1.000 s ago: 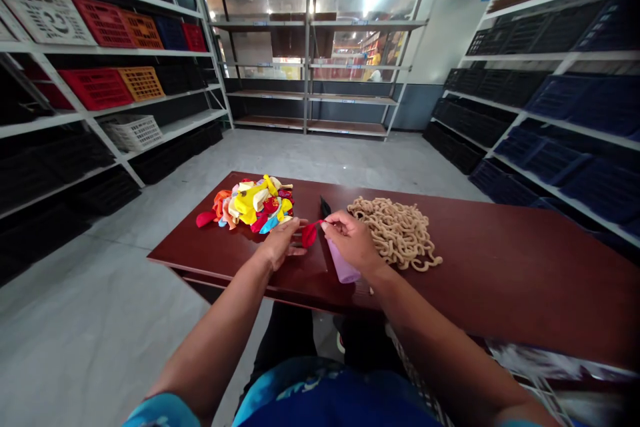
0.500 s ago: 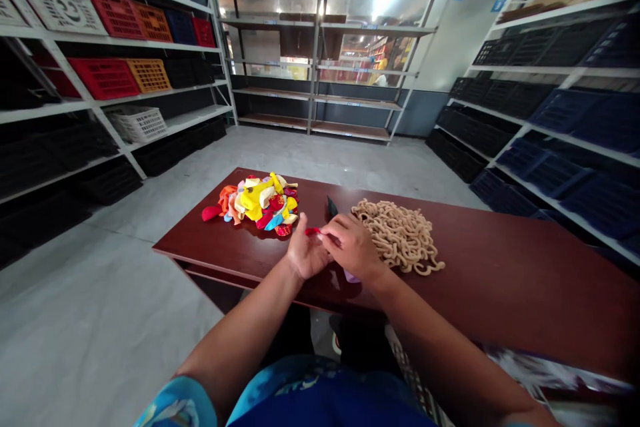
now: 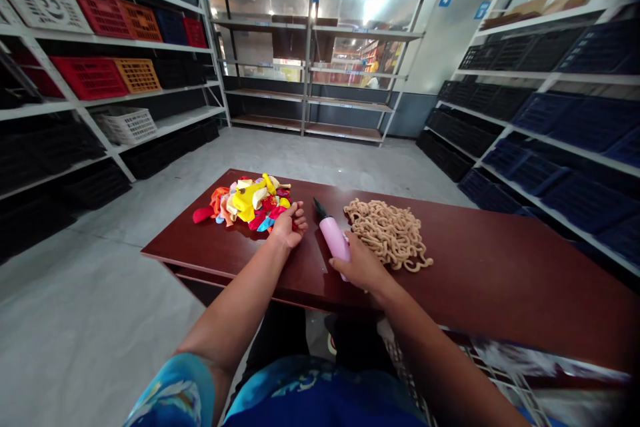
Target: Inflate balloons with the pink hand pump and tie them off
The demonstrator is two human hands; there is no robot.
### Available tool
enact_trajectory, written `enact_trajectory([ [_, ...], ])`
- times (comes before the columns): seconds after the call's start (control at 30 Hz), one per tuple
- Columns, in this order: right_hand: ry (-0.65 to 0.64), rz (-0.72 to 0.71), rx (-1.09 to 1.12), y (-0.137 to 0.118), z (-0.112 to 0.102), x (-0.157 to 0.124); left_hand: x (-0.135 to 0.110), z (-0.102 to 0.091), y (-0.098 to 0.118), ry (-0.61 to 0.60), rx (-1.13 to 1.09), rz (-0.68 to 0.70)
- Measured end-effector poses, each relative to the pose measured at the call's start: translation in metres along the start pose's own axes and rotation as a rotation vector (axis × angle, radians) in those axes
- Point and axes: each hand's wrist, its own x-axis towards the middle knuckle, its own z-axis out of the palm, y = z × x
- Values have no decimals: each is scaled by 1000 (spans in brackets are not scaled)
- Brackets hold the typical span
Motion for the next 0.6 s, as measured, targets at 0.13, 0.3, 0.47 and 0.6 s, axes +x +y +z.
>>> enact_trajectory([
  [0.13,-17,3,139,1,-10,-12,5,-3,14,-27,-48,33],
  [0.3,14,-246,170,7,-30,-47,7,-5,28,10,-92,85],
  [0.47,-54,-342,67,18,-39,-73,3,-1,37,39,-217,100],
  [0.6,-47,-364,4,23,-40,-81,-1,3,41,33,-248,92],
])
